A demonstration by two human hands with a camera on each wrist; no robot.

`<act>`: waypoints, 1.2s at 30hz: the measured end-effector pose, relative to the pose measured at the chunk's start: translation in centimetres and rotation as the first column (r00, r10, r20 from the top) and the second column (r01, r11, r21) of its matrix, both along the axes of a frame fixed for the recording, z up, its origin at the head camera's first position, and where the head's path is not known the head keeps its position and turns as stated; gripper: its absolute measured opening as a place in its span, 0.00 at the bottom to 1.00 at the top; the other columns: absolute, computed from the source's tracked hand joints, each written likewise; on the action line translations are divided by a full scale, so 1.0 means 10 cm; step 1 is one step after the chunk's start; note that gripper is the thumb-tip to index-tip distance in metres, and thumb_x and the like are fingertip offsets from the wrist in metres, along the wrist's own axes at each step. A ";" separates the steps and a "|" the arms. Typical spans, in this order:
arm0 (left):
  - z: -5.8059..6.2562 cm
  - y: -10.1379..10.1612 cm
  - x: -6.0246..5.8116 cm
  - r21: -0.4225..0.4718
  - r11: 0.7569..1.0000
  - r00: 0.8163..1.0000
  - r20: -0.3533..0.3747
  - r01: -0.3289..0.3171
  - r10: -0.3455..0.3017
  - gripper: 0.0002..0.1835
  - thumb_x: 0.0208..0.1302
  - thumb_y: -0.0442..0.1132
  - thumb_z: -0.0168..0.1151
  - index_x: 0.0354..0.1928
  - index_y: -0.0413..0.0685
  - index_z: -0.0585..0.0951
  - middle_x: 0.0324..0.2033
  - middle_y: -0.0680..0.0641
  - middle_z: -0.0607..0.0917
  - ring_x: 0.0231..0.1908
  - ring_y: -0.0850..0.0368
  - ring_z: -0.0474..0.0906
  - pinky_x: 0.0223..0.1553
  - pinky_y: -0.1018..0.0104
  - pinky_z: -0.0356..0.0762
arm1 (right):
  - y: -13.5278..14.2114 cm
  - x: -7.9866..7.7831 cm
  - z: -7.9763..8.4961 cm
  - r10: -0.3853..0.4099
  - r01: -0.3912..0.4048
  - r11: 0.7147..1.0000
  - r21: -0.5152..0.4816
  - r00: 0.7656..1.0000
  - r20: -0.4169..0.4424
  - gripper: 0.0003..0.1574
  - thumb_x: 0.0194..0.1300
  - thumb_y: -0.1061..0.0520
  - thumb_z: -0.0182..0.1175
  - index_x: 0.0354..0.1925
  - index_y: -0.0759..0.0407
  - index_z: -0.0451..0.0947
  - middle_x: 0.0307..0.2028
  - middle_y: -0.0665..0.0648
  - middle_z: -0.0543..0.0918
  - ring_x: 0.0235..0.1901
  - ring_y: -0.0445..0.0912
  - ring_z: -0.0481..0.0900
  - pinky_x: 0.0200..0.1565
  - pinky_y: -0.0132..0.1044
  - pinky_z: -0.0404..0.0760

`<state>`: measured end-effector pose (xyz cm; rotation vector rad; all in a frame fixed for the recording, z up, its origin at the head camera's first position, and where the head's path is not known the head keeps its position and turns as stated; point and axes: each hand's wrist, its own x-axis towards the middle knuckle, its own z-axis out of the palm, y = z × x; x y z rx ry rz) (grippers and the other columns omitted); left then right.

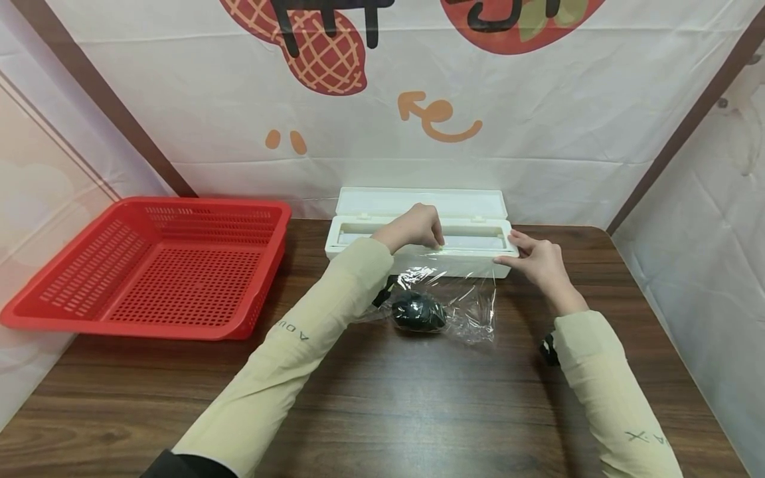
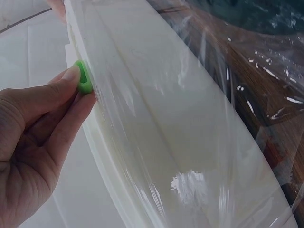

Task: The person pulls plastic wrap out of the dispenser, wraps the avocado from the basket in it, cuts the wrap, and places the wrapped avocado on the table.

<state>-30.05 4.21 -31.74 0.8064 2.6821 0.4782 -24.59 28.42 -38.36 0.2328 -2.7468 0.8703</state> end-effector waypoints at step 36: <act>0.01 -0.11 0.02 0.008 1.000 1.000 0.005 -0.005 0.005 0.06 0.50 0.31 0.67 0.31 0.45 0.86 0.35 0.49 0.85 0.34 0.58 0.75 0.35 0.73 0.73 | 0.00 0.00 -0.01 0.017 -0.017 1.000 -0.006 0.999 -0.034 0.35 0.43 0.51 0.73 0.49 0.65 0.76 0.49 0.61 0.78 0.45 0.55 0.76 0.35 0.13 0.66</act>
